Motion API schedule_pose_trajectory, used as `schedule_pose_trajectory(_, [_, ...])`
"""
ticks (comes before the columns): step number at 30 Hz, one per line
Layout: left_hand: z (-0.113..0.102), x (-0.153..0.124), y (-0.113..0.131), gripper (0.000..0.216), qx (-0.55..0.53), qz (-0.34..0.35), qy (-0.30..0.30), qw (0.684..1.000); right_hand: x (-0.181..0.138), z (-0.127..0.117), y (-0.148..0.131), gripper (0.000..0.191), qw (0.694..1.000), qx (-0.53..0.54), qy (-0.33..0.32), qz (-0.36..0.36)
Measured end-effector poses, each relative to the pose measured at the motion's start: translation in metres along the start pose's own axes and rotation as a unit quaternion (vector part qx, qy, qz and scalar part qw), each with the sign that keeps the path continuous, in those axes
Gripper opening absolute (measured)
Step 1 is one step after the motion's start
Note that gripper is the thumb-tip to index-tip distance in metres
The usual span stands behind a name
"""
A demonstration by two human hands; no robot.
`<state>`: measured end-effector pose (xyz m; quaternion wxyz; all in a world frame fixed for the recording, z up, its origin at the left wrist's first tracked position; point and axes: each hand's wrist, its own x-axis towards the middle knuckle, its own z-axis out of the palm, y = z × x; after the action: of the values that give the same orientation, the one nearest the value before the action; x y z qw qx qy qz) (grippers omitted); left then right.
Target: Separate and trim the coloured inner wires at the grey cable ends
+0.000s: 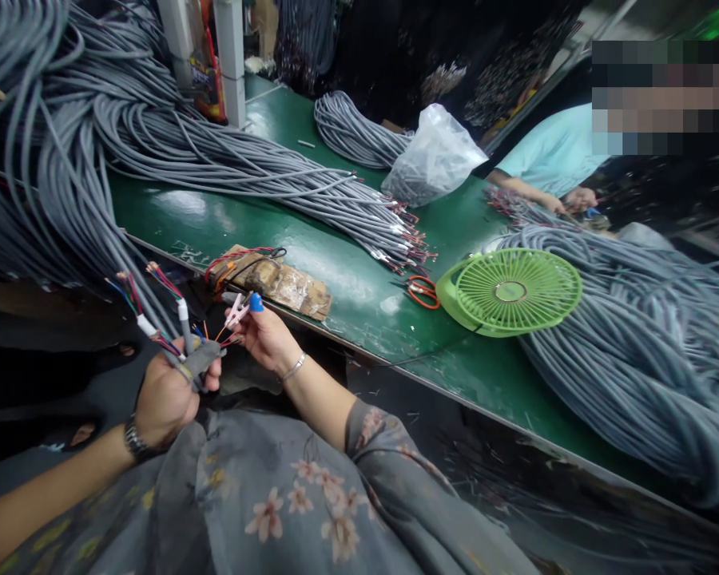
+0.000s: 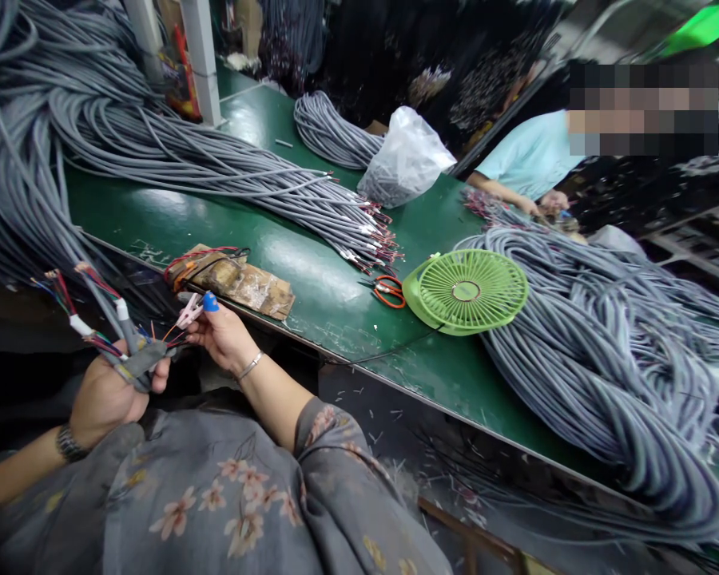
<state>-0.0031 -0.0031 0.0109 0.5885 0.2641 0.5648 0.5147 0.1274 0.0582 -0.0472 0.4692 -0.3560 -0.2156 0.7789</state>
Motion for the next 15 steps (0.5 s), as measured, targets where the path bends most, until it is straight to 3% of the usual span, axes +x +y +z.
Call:
schedule_pose_trajectory(9, [0.0,0.007,-0.006,0.029,0.012,-0.005,-0.005,1.0,0.014,0.003,0.013,0.034,0.995,0.086,0.043,-0.014])
schedule_pose_trajectory(15, [-0.002,0.006,-0.008,0.03,0.018,0.0,-0.011,1.0,0.006,0.0,0.015,0.056,0.998,0.056,-0.001,0.013])
